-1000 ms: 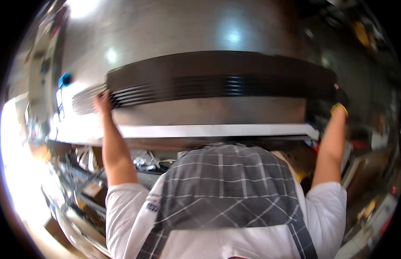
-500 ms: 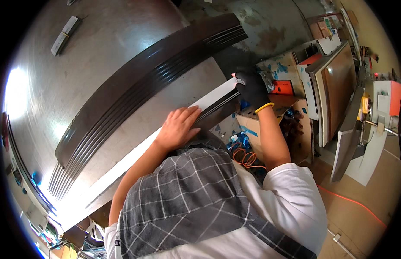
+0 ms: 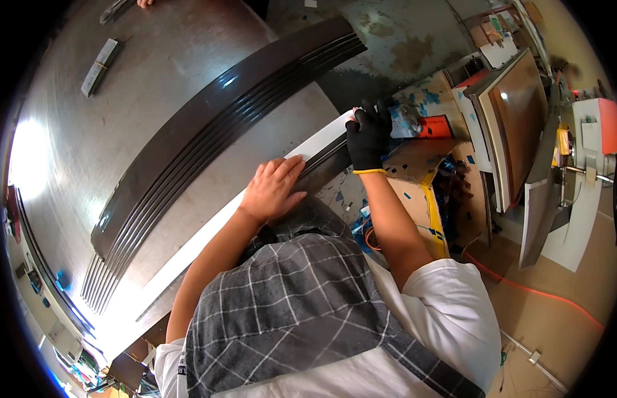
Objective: The person arranges long, dark wooden planks on a large metal workbench. They pick up individual planks, align them with a stack of similar pieces, and place them down repeatedly. The person wears black gloves and a checkered apron while performing the task in a workshop environment.
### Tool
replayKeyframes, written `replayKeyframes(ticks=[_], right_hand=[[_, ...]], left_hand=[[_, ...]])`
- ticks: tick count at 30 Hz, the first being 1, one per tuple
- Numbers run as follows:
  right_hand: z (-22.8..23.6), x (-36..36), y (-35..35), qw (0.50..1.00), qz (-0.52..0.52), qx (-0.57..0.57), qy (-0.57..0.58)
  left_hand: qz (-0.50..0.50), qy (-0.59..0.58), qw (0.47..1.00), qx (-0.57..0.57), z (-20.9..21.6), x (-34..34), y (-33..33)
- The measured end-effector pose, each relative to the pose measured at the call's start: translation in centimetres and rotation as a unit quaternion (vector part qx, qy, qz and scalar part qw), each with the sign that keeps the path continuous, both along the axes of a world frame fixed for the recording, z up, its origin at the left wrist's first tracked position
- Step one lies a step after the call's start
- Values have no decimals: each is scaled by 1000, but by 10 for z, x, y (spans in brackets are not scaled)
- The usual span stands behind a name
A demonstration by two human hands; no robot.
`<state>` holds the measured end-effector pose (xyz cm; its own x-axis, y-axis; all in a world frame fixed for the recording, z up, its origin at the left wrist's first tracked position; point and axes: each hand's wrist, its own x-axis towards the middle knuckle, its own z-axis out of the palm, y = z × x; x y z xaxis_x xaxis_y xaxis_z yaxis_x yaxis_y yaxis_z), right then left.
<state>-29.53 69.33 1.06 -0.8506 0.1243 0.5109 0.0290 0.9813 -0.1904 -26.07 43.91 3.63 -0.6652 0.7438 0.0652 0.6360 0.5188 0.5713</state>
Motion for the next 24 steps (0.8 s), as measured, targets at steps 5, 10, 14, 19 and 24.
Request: replayKeyframes(ticks=[5, 10, 14, 19, 24], right_hand=[[-6, 2, -9, 998, -39, -37, 20], [4, -5, -9, 996, -32, -39, 67], [33, 25, -39, 983, -5, -161, -88], [48, 111, -91, 779, 362, -388, -335], [51, 50, -87, 977, 181, -83, -72]], left_hand=[[1, 6, 1000, 11, -2, 0, -1], [2, 21, 1000, 20, -1, 0, -4], [31, 17, 999, 34, -3, 4, -4], [-3, 43, 999, 20, -12, 0, -6], [6, -55, 994, 96, -5, -2, -14]])
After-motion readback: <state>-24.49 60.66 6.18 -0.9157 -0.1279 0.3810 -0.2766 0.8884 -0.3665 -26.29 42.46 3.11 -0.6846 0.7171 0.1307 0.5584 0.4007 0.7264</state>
